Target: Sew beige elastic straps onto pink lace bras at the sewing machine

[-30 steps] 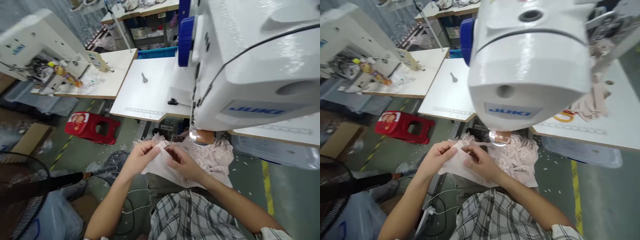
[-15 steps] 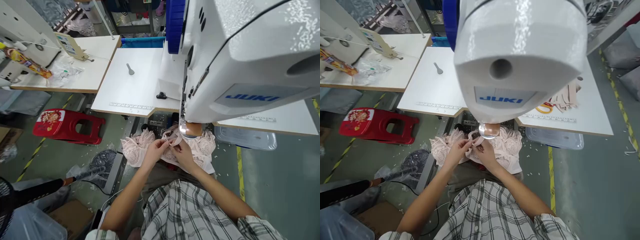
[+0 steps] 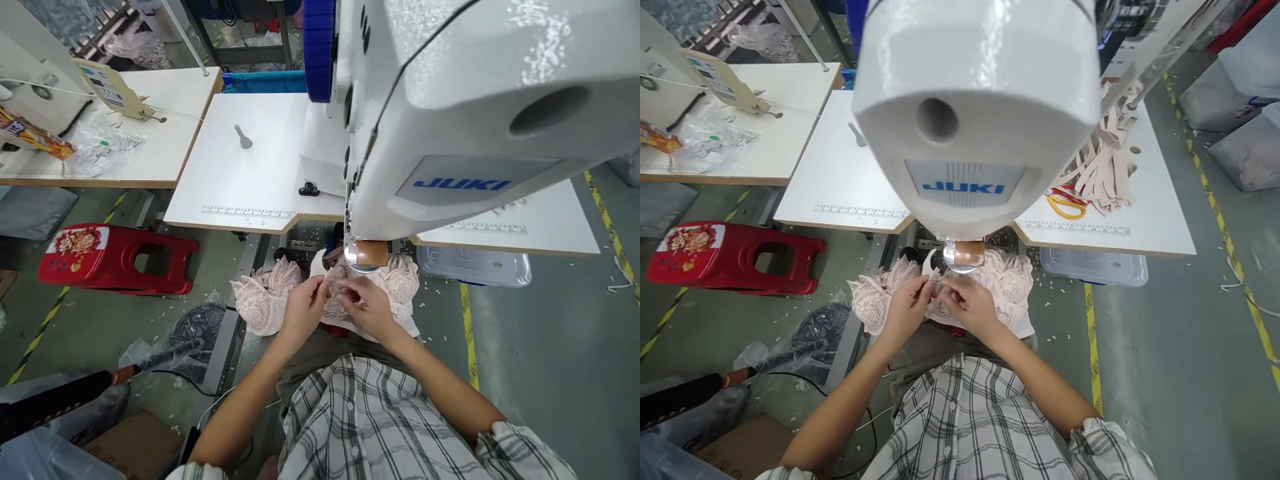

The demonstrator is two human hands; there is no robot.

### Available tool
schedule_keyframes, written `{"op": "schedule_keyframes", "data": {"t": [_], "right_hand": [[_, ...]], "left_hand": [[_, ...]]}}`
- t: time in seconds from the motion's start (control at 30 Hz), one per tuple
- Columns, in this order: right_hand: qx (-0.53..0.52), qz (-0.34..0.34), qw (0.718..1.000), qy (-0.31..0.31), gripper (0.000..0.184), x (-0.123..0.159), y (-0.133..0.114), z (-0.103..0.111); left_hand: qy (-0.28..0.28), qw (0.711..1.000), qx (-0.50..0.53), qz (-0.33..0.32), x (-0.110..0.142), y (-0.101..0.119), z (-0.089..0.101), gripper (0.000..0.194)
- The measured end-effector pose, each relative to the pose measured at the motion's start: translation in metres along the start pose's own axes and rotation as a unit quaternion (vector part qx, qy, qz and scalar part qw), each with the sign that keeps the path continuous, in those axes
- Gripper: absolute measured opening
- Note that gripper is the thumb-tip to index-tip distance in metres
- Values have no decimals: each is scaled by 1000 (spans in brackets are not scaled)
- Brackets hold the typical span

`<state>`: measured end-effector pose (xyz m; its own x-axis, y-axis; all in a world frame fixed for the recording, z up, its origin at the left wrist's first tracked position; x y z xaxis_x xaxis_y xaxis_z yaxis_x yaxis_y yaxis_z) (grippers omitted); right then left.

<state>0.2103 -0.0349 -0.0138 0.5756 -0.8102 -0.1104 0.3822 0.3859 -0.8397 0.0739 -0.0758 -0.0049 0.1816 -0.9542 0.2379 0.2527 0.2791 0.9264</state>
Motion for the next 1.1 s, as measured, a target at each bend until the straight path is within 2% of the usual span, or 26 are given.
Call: {"op": "schedule_keyframes", "data": {"t": [0.07,0.17,0.33,0.4,0.47,0.57,0.63,0.67,0.7,0.73,0.77,0.83,0.87,0.93,1.0,1.1], "right_hand": [[15,-15,1000,-3,35,-6,0,0],[18,-23,999,-15,31,-12,0,-3],[51,33,997,49,29,-9,-8,4],[67,54,995,51,32,-4,-12,4],[85,71,993,29,35,1,-14,3],[134,81,986,-64,26,-3,-3,12],[183,50,977,-97,20,-16,19,45],[213,20,973,-82,24,-26,33,73],[251,-22,967,-39,32,-37,49,108],[338,-115,934,25,39,-46,69,150],[371,-157,914,57,43,-55,81,183],[406,-195,890,72,44,-74,95,228],[412,-199,887,62,42,-81,99,239],[426,-201,882,31,38,-90,101,245],[434,-195,879,-4,34,-89,99,235],[437,-192,878,-40,31,-69,93,215]], "left_hand": [[-17,1000,-17,-15,4,7,-1,28],[-21,1000,-14,-2,6,6,-2,32],[-16,999,10,33,1,-3,-7,34],[-18,999,19,33,-1,-2,-13,35],[-13,1000,6,22,-3,3,-16,36],[-4,999,-37,-1,-4,11,-17,40],[-19,998,-59,-25,-5,17,-19,43],[-25,997,-68,-38,-5,20,-20,44],[-32,995,-78,-52,-5,23,-21,44],[-41,993,-90,-62,-5,24,-23,44],[-53,991,-102,-66,-5,25,-26,45],[-89,987,-115,-61,-6,23,-35,45],[-103,987,-111,-53,-7,22,-39,44],[-113,989,-86,-38,-8,21,-42,42],[-109,992,-55,-20,-8,21,-41,39],[-92,995,9,33,-9,14,-33,38]]}}
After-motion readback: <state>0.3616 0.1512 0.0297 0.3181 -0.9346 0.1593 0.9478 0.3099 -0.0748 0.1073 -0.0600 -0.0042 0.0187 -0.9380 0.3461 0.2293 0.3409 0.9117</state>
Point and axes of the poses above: each hand's wrist, its own x-axis away from the middle knuckle, its own z-axis out of the back of the hand, y = z × x, the point moved 8 cm from there along -x, towards the middle knuckle, and after that the axes turned 3 degrees about -y, right-handed, at the moved point
